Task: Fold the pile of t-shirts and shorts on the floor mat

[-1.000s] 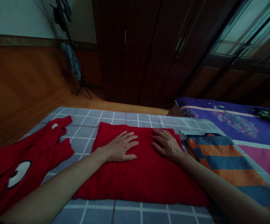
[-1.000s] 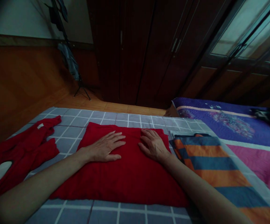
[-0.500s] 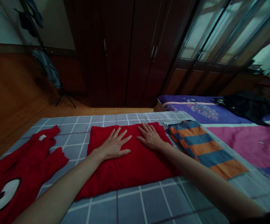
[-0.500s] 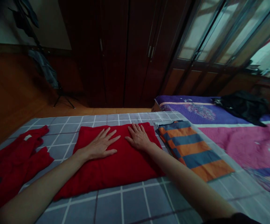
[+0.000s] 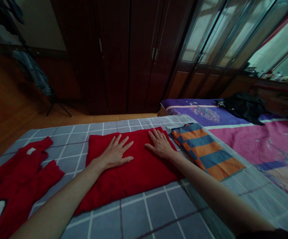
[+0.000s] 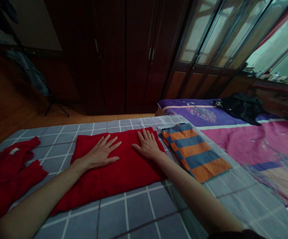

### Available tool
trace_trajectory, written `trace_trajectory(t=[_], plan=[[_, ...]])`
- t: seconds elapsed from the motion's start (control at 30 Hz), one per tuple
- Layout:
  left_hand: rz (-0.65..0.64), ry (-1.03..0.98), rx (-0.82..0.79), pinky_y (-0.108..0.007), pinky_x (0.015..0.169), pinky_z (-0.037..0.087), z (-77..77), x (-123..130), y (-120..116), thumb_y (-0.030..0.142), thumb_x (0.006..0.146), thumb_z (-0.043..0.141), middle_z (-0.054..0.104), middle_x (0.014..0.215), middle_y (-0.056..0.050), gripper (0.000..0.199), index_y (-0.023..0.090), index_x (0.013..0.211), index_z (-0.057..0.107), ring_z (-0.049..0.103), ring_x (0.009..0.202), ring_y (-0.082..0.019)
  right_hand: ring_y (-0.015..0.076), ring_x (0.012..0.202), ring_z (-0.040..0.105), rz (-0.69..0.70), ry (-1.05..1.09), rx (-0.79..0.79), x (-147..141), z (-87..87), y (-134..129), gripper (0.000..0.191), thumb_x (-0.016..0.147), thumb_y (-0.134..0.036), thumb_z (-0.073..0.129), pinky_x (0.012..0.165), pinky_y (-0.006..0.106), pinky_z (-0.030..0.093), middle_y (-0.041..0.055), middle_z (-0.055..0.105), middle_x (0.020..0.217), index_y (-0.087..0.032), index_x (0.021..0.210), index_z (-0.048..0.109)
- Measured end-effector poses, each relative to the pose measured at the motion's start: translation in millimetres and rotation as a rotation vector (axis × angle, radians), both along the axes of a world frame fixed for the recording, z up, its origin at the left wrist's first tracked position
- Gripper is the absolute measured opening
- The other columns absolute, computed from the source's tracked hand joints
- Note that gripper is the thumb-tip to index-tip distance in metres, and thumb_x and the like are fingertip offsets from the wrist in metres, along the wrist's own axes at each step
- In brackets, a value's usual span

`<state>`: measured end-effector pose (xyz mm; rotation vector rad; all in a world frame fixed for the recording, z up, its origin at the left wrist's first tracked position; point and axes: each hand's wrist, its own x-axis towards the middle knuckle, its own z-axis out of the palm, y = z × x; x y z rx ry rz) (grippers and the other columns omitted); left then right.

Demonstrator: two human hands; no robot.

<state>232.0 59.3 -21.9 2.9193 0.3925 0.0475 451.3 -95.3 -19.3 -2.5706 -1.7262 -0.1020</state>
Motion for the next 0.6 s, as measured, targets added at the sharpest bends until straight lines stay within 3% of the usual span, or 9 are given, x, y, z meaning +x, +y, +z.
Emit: trace_trajectory(t=[0.07,0.2,0.37,0.6], plan=[[-0.007,-0.002,0.006,-0.055,0.113,0.007,-0.6,0,1,0.067,0.085,0.041,0.016,0.156,-0.006,0.074,0.031,0.147,0.025,-0.001,0.142,-0.037,0.0301,0.141,0.014,0.018,0.01,-0.016,-8,1.5,-5,0.077,0.09,-0.066,0.029,0.112,0.046,0.016,0.0151,0.02,0.153,-0.015,0.147,0.028],[-0.013,0.008,0.011,-0.055,0.113,0.008,-1.0,-1,2,0.067,0.085,0.039,0.015,0.156,-0.006,0.074,0.031,0.147,0.024,-0.002,0.142,-0.037,0.0351,0.14,0.016,-0.002,0.018,-0.004,-38,4.3,-10,0.081,0.09,-0.066,0.029,0.111,0.05,0.018,0.0222,0.021,0.151,-0.006,0.145,0.03],[-0.025,-0.002,0.009,-0.055,0.113,0.008,-0.4,-2,1,0.072,0.082,0.039,0.016,0.156,-0.008,0.08,0.029,0.148,0.024,-0.001,0.142,-0.036,0.0301,0.141,0.015,0.308,0.079,0.037,-77,1.0,-23,0.078,0.089,-0.067,0.031,0.113,0.046,0.016,0.0157,0.023,0.152,-0.013,0.146,0.032],[-0.033,0.005,-0.002,-0.055,0.113,0.007,-0.1,-3,5,0.075,0.081,0.037,0.016,0.156,-0.007,0.083,0.029,0.148,0.023,-0.002,0.142,-0.036,0.0324,0.139,0.021,0.086,-0.017,0.064,-41,-4.8,-59,0.068,0.093,-0.058,0.035,0.11,0.049,0.024,0.0172,0.025,0.151,-0.013,0.143,0.037]])
